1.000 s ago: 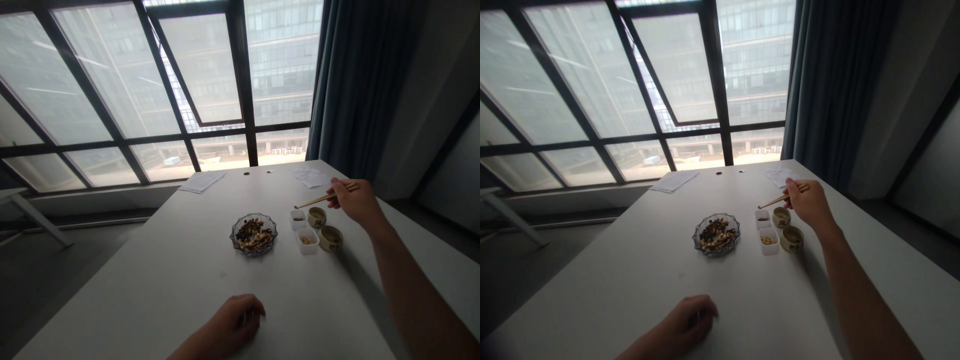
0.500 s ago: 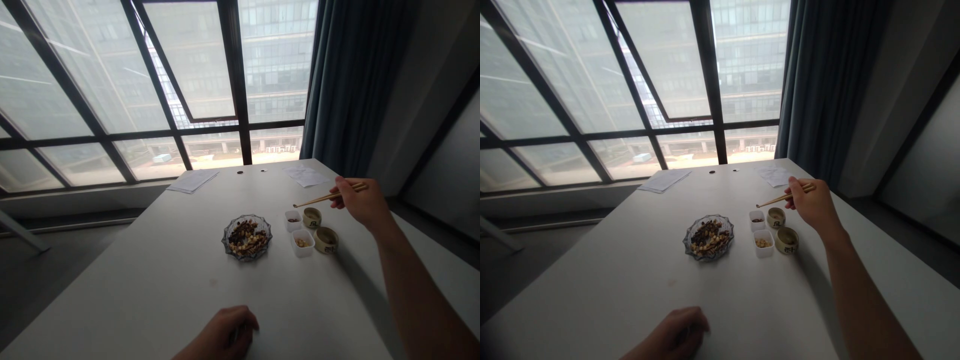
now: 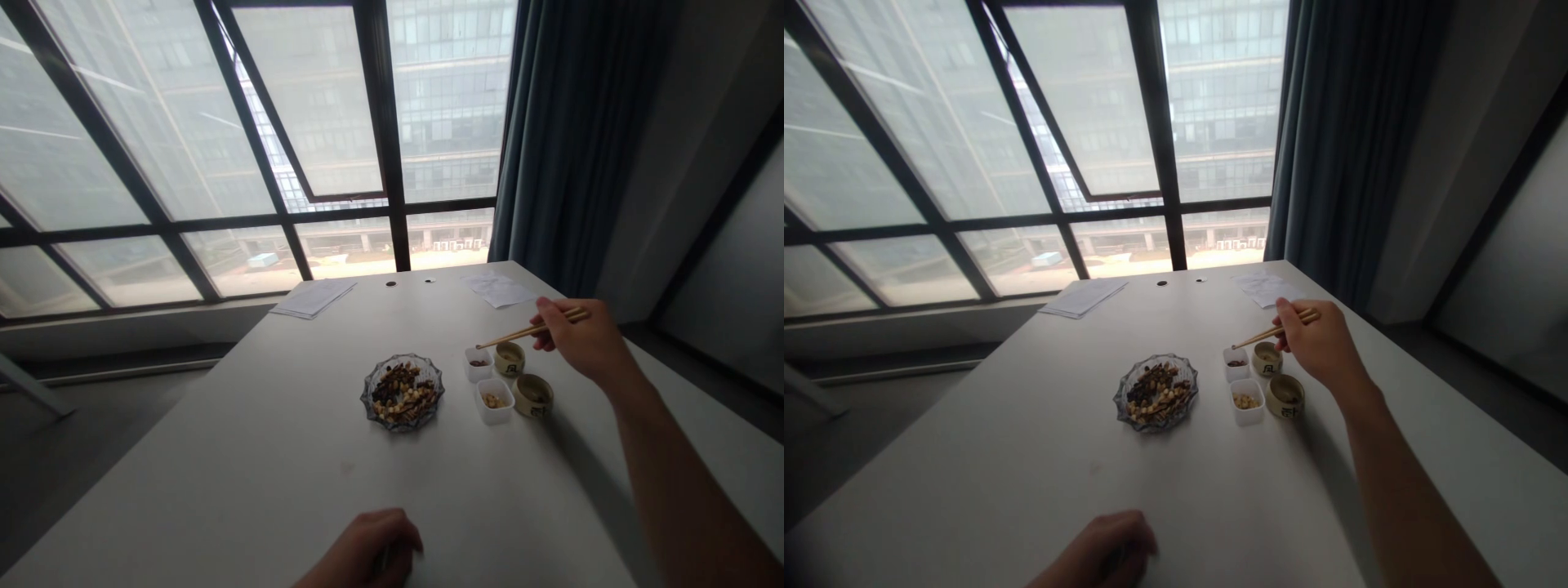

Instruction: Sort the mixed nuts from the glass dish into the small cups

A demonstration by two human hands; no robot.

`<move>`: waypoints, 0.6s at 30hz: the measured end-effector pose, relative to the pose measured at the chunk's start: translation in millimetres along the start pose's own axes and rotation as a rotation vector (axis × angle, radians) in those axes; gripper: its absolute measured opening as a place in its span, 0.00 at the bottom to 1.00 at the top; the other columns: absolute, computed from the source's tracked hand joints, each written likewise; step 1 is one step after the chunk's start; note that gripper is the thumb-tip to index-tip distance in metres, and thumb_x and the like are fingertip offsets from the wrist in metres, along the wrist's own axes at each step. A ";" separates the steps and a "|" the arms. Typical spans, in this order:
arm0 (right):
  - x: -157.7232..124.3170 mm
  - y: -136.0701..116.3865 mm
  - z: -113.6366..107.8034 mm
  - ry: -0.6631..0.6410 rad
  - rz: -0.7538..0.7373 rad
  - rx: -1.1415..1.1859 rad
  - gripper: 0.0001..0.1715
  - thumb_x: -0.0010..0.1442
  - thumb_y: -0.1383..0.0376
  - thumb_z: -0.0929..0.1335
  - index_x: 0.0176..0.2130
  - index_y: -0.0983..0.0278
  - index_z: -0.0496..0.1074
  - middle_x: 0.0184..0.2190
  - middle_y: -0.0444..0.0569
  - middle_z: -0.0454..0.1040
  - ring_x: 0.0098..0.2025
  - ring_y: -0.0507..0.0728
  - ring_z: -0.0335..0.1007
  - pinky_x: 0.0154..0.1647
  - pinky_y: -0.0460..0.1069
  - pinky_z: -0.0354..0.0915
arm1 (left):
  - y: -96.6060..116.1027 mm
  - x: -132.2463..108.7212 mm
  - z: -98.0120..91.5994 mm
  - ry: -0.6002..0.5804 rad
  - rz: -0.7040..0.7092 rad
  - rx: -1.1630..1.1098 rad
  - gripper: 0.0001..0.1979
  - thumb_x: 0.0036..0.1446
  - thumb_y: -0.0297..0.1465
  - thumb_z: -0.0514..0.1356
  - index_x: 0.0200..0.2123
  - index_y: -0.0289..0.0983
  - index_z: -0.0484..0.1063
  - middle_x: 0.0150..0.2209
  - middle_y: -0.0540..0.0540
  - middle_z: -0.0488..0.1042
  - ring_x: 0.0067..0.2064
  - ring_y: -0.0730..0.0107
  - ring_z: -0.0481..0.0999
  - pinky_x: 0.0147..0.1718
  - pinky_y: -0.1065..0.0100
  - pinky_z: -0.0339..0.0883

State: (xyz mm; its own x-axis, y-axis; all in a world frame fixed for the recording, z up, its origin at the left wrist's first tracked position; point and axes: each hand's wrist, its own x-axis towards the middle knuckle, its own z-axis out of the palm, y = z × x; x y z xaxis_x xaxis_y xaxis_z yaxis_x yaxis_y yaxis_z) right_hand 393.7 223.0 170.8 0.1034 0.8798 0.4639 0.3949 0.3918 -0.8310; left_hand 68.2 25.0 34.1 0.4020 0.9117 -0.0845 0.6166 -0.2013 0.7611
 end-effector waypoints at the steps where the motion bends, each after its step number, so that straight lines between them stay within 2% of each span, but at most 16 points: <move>1: 0.6 1.5 1.4 -0.014 0.001 -0.007 0.27 0.61 0.46 0.71 0.28 0.66 0.78 0.21 0.54 0.79 0.18 0.58 0.76 0.15 0.46 0.70 | 0.1 0.0 0.0 0.005 -0.002 -0.004 0.09 0.61 0.30 0.56 0.39 0.40 0.77 0.35 0.48 0.79 0.38 0.66 0.74 0.41 0.70 0.66; 5: 2.9 6.3 3.1 -0.038 0.006 -0.039 0.25 0.61 0.47 0.72 0.28 0.67 0.79 0.22 0.54 0.79 0.18 0.59 0.77 0.16 0.46 0.71 | 2.8 0.1 -1.2 -0.006 -0.009 -0.005 0.09 0.61 0.28 0.56 0.39 0.40 0.77 0.37 0.47 0.79 0.38 0.66 0.75 0.41 0.70 0.66; 9: 3.7 5.8 2.6 -0.004 -0.020 -0.017 0.27 0.60 0.46 0.72 0.28 0.67 0.79 0.21 0.55 0.79 0.18 0.59 0.77 0.14 0.46 0.70 | 2.3 1.1 -2.1 -0.018 0.018 0.011 0.09 0.59 0.26 0.56 0.38 0.39 0.76 0.36 0.48 0.79 0.37 0.67 0.75 0.40 0.71 0.66; 15: -11.0 -19.0 13.7 0.122 -0.134 0.071 0.27 0.64 0.46 0.69 0.31 0.65 0.79 0.19 0.50 0.77 0.19 0.56 0.76 0.19 0.46 0.71 | 0.7 -0.1 -1.5 -0.024 0.029 0.053 0.12 0.59 0.23 0.55 0.41 0.39 0.76 0.37 0.48 0.78 0.39 0.69 0.75 0.41 0.71 0.66; 18: -22.9 -28.1 28.5 0.057 -0.152 0.135 0.27 0.64 0.45 0.69 0.31 0.64 0.79 0.20 0.49 0.77 0.20 0.56 0.76 0.20 0.46 0.72 | 2.0 -0.6 -0.8 -0.021 0.054 0.049 0.12 0.59 0.22 0.54 0.41 0.38 0.76 0.38 0.48 0.78 0.39 0.69 0.75 0.42 0.72 0.66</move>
State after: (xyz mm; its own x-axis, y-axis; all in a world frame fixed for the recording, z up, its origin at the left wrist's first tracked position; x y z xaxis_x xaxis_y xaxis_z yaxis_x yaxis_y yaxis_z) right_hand 354.3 199.5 174.8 0.1046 0.7929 0.6004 0.2844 0.5546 -0.7820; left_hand 68.7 24.3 36.2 0.4490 0.8917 -0.0580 0.6262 -0.2676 0.7323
